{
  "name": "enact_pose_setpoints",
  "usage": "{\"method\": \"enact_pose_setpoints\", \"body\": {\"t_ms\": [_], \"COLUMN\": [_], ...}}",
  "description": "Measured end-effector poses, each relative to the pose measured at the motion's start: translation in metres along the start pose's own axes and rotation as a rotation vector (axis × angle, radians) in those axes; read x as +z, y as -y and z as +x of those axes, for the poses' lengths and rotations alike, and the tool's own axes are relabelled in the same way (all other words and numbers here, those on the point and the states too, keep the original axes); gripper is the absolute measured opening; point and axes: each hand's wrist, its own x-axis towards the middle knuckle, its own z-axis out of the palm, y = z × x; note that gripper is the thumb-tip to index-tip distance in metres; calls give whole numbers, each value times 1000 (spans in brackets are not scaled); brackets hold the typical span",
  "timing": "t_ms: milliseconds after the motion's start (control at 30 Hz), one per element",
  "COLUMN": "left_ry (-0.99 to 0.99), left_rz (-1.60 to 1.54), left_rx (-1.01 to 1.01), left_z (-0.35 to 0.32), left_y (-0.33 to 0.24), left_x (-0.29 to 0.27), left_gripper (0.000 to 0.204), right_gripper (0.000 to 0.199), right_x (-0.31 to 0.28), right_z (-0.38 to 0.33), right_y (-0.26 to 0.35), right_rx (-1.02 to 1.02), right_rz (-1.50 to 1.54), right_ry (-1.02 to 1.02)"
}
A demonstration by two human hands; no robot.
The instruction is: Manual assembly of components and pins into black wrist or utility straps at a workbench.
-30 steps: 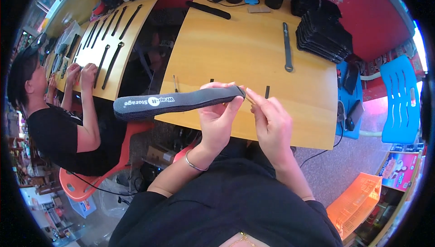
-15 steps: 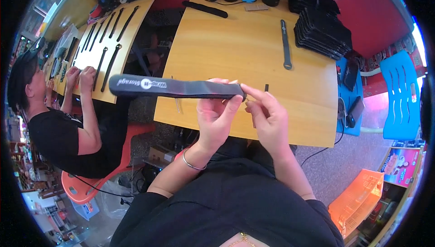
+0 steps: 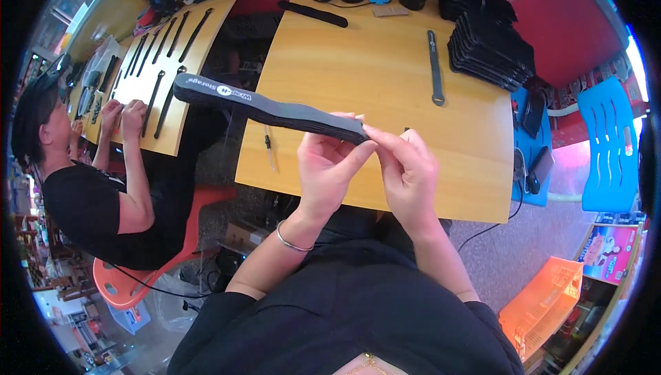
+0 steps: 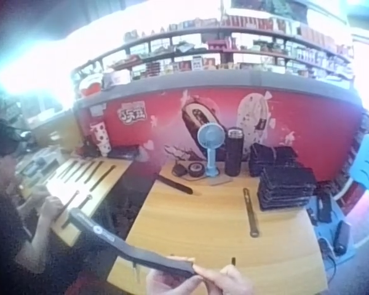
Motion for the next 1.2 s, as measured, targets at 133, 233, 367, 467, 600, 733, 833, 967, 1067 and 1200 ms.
{"method": "enact_pose_setpoints", "body": {"t_ms": [133,233,367,467,600,733,833,967,1067,1200], "left_ry": [-2,-10,46,93,57,96,140,156,157,179], "left_rz": [-2,-16,4,6,22,100,74,42,-11,12], "left_rx": [-74,-181,-201,-229,-212,-240,-291,-380,-427,-438], "left_z": [1,1,7,8,8,7,7,7,0,-3], "left_y": [1,4,-1,-7,-5,-11,-16,-20,-19,-20], "left_x": [-8,-14,-21,-19,-14,-17,-19,-32,-30,-22], "left_gripper": [37,37,37,37,34,32,29,24,21,19], "right_gripper": [32,30,28,28,28,31,33,31,28,32], "right_x": [1,-1,-1,-1,0,-4,-10,-14,-24,-22], "right_z": [-1,2,3,1,0,4,10,12,15,8], "right_y": [-5,-5,-4,-1,-3,-7,-9,-10,-12,-12], "right_rx": [-49,-64,-59,-21,-38,-59,-92,-136,-115,56], "right_rz": [-130,-178,-170,-166,-166,-164,-170,-215,-64,74], "right_ry": [-15,-38,0,35,0,-11,18,128,360,360]}}
